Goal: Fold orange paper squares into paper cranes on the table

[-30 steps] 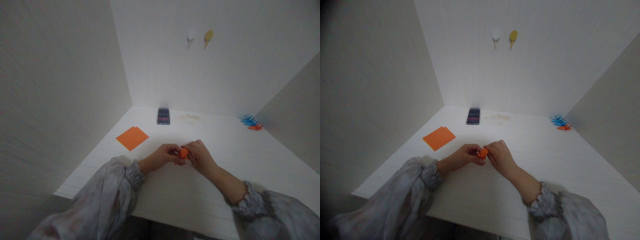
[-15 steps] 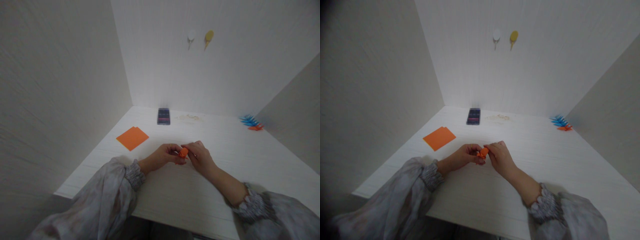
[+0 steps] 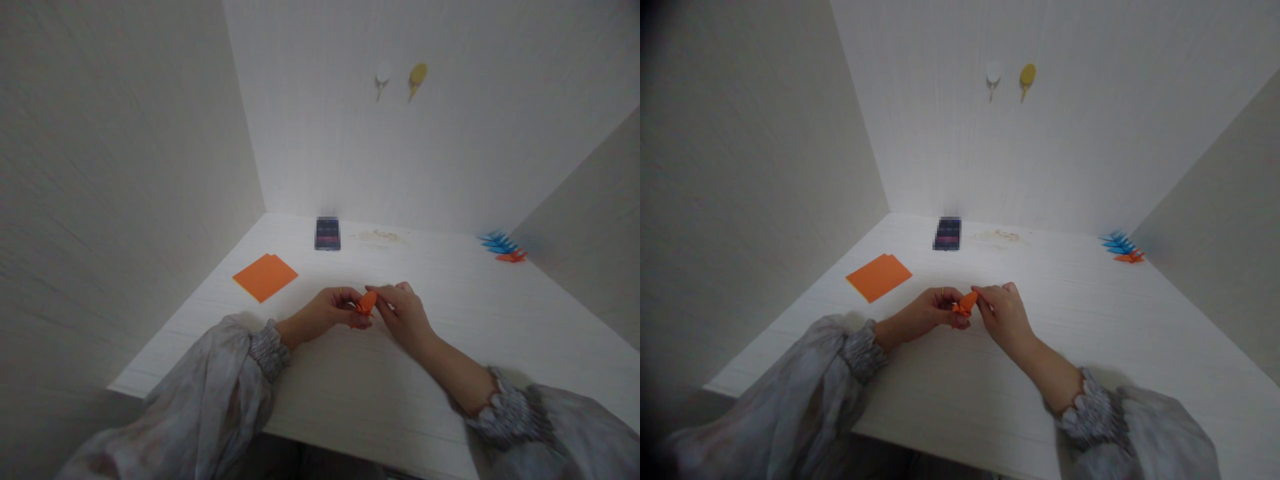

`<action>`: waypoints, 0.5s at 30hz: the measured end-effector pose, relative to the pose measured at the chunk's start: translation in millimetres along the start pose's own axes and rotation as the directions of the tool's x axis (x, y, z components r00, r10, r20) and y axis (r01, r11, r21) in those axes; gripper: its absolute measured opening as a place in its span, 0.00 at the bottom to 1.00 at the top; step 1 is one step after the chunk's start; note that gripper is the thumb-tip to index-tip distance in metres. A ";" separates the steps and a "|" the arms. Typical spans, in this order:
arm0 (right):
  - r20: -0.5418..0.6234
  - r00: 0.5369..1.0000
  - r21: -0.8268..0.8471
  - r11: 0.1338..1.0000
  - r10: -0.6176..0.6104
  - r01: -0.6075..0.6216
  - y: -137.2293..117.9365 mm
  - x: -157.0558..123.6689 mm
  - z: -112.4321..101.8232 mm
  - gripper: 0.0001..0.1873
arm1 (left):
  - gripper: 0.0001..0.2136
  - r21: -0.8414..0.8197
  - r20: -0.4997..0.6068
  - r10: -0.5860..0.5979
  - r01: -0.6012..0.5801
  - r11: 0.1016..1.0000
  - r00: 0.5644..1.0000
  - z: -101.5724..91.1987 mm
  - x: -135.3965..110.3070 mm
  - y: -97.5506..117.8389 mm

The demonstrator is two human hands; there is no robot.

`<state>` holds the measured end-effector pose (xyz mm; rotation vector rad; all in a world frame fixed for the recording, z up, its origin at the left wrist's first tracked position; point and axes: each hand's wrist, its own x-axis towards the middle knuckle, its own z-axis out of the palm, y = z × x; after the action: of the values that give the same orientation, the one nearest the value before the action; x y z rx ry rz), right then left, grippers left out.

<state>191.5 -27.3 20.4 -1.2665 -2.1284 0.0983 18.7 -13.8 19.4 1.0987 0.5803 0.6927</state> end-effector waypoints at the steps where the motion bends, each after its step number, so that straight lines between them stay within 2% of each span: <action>1: -0.002 1.000 0.000 1.000 -0.004 0.004 0.7 0.2 -0.1 0.12 | 0.14 -0.001 0.004 0.001 -0.001 1.000 1.000 -0.4 -0.1 -0.2; 5: -0.010 0.999 0.015 0.999 -0.034 0.035 2.6 -0.1 -1.0 0.12 | 0.13 0.017 0.015 0.017 -0.017 1.000 1.000 -2.0 0.0 -1.8; 11: -0.171 0.981 -0.065 0.995 -0.088 0.078 7.0 -1.7 -0.4 0.11 | 0.13 -0.001 0.016 0.021 -0.021 1.000 1.000 -1.0 0.1 -1.3; 15: -0.188 0.969 -0.125 0.983 -0.160 0.138 4.8 -1.8 -3.1 0.08 | 0.14 0.006 0.012 -0.003 0.003 1.000 1.000 0.0 -0.8 0.0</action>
<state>197.5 -27.0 20.2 -1.1229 -2.0713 -0.2051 18.3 -14.4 19.4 1.1065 0.5740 0.6818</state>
